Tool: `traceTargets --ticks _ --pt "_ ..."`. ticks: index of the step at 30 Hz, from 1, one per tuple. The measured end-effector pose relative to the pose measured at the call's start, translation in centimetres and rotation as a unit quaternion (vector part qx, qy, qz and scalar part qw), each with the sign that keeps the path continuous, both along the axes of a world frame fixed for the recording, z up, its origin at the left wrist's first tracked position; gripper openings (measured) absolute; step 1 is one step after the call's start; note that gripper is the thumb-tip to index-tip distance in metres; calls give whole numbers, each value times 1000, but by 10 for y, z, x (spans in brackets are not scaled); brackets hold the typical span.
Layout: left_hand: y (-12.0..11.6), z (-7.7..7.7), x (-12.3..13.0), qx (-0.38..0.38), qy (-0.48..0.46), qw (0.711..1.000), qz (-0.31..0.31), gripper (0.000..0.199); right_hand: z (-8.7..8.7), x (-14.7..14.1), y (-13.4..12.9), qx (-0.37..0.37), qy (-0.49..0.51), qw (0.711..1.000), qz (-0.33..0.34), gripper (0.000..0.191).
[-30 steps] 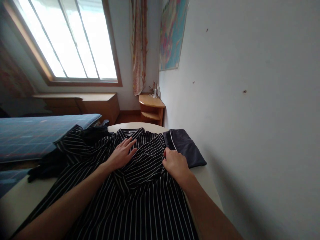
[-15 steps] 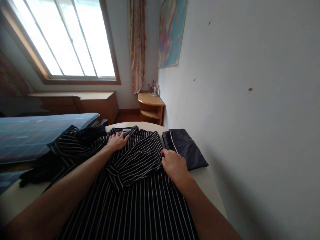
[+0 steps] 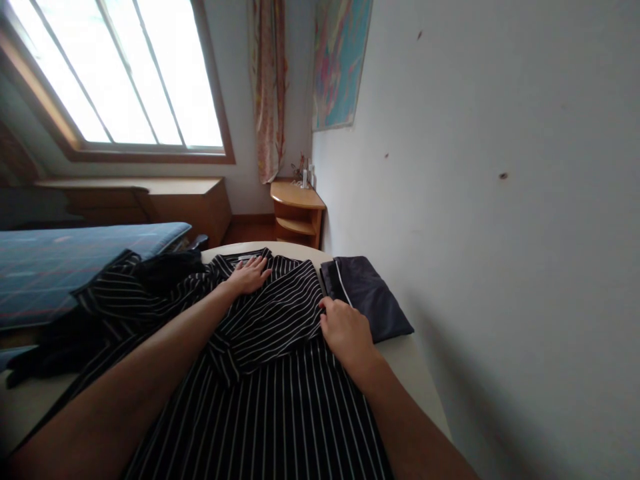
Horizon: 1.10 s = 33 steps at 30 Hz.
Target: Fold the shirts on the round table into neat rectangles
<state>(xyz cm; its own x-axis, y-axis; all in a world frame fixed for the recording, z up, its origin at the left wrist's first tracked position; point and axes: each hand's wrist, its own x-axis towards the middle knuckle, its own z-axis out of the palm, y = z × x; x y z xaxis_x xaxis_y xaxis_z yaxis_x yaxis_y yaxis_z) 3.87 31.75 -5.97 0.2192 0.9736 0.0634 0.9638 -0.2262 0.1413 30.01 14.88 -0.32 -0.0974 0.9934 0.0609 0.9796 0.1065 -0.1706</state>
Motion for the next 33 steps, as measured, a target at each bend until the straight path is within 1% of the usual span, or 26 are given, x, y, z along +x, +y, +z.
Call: traceTargets --ticks 2,4,6,8,10,12,15,18,21,24,26,28,31,33 --pt "-9 8 8 20 -8 1000 -13 59 1 1 1 5 9 1000 -6 23" --pt "-27 17 20 46 -17 998 -30 56 2 3 2 12 18 1000 -8 22" --pt "-54 25 33 60 -25 997 -47 52 3 6 3 20 31 999 -6 21" --pt "-86 30 46 62 -30 995 -72 49 2 10 5 28 45 999 1 20" --pt "-121 28 55 61 -46 991 -107 50 1 13 6 32 54 998 9 19" --pt "-151 21 60 45 -55 989 -130 58 0 16 7 31 57 998 10 20" --pt "-181 6 64 -5 -48 986 -157 68 0 14 5 32 55 998 0 21" --pt "-191 -2 64 -7 -54 985 -164 68 0 8 3 34 55 998 2 22" --pt "-191 2 57 25 -61 984 -166 64 -2 4 3 33 62 998 10 21" --pt "-189 5 47 29 -58 989 -131 58 -5 2 4 38 76 996 15 21" --pt "-188 1 42 12 -57 992 -112 57 -5 0 3 43 83 995 16 20" --pt "-186 -5 41 9 -65 992 -107 56 -3 -4 1 53 90 994 16 18" --pt "-184 -12 41 35 -111 989 -94 50 1 -17 -6 80 113 990 29 17" --pt "-182 -13 41 57 -164 981 -89 47 2 -27 -9 96 140 984 59 16"
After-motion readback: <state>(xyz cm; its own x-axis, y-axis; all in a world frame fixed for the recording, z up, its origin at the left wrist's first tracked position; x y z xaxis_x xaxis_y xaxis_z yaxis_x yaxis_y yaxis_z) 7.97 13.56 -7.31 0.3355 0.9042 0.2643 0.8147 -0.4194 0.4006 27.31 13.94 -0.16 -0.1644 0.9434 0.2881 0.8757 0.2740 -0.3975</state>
